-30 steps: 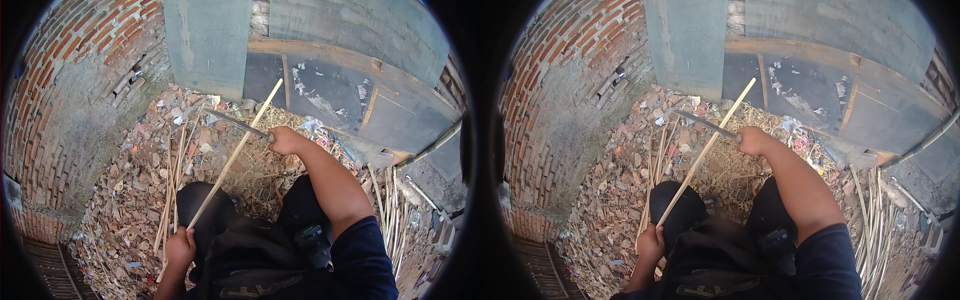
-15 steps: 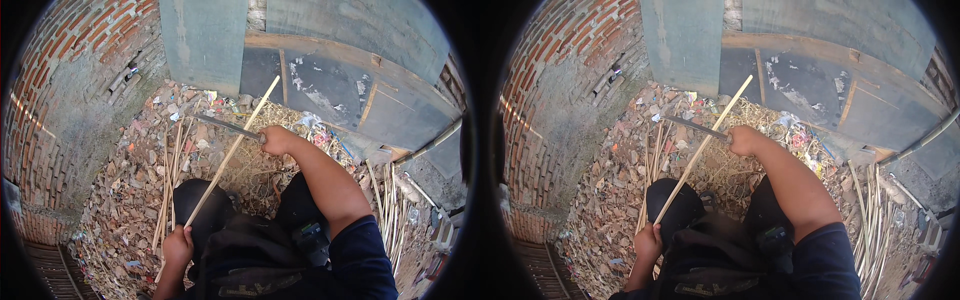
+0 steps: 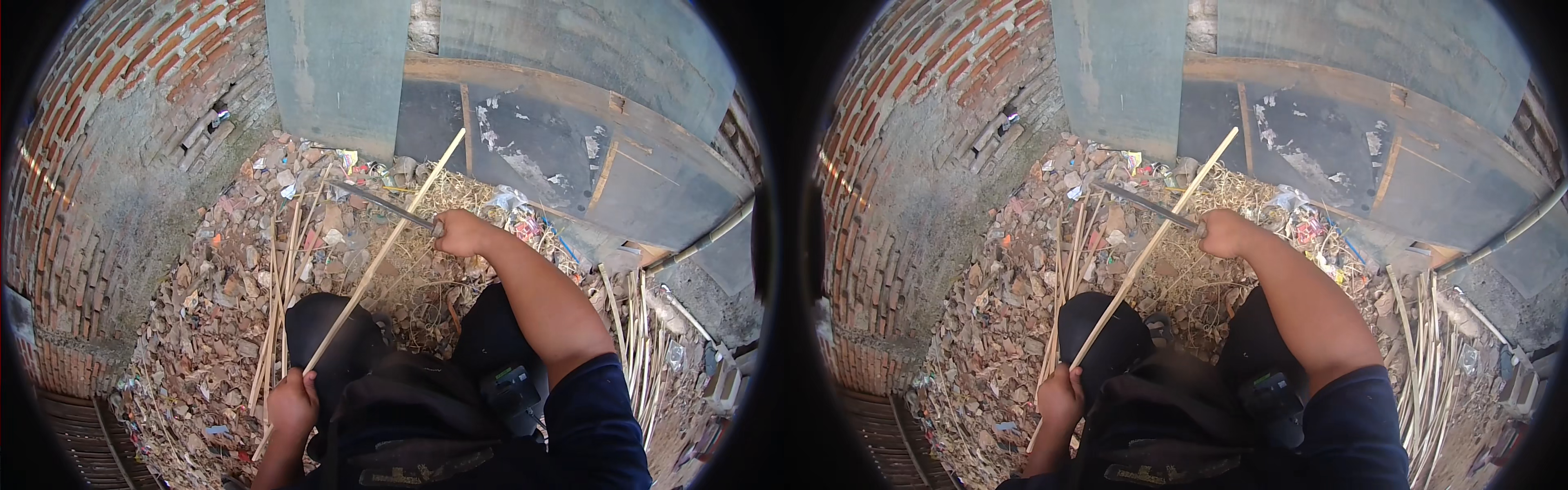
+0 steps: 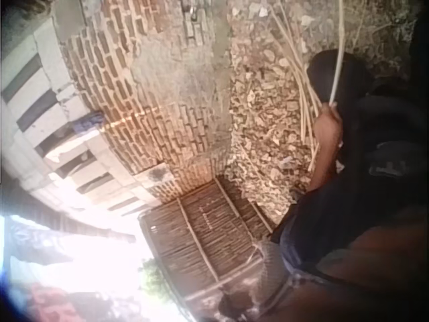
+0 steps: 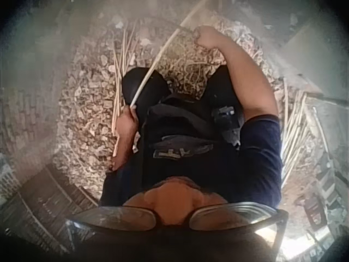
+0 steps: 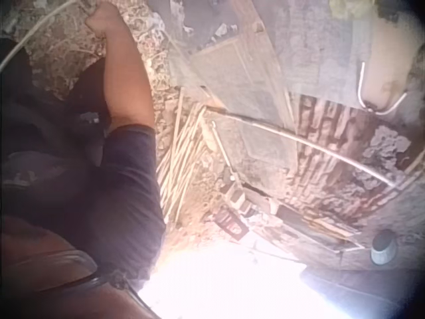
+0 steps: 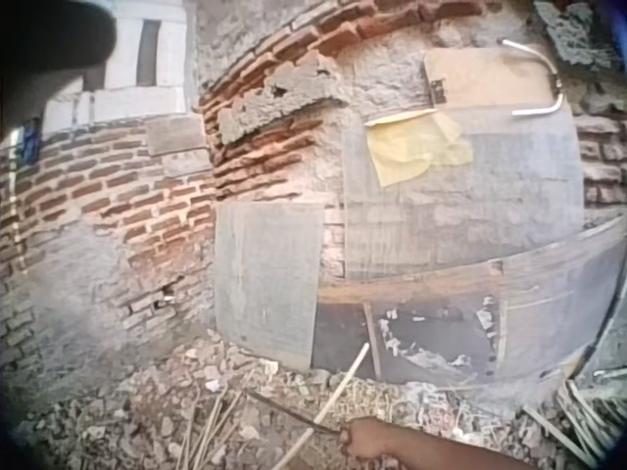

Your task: The person shaves a strip of bamboo by holding it in one hand and scraping along its length using a knife.

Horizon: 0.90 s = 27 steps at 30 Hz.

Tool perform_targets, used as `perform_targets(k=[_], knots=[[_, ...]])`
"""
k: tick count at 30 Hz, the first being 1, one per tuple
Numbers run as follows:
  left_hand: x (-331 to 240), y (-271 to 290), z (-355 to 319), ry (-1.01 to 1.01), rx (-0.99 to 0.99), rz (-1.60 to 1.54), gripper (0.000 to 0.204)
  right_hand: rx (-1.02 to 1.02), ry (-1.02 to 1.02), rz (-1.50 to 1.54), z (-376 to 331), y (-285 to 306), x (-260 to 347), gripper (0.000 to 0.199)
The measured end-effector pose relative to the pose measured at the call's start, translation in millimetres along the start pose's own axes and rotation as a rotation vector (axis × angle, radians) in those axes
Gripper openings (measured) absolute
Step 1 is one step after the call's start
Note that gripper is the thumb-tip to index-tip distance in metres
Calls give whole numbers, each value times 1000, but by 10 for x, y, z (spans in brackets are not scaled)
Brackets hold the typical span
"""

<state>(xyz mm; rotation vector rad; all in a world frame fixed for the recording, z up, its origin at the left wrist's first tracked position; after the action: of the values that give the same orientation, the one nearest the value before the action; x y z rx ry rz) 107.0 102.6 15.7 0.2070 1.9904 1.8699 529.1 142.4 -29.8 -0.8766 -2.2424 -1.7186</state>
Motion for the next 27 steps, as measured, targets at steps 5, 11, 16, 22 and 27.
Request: perform_targets(k=[5, 11, 16, 22, 27], knots=[[38, 8, -13, 8, 26, -13, 30, 119, 285, -236, -354, -216, 835, 28], [26, -27, 68, -64, 6, -29, 33, 27, 91, 3, 128, -129, 88, 28], [47, 35, 31, -27, 44, -32, 33, 98, 155, -86, -21, -183, 380, 35], [-31, 13, 50, -88, -40, -110, 33, 91, 60, -4, -23, -64, 53, 32], [52, 26, 68, -88, 10, -120, 34, 37, 72, -52, -42, -15, 253, 29]])
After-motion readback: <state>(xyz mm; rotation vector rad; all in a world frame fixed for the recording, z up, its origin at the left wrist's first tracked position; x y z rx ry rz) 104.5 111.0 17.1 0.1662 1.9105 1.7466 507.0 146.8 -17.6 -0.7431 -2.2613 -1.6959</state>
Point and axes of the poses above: each hand's wrist, its own z-axis towards the middle knuckle, its own y-axis out of the back of the hand, x = y × z, the point moved 8 cm from there along z, towards the middle knuckle, and after that the axes turned 4 degrees about -z, right-handed, at the moved point
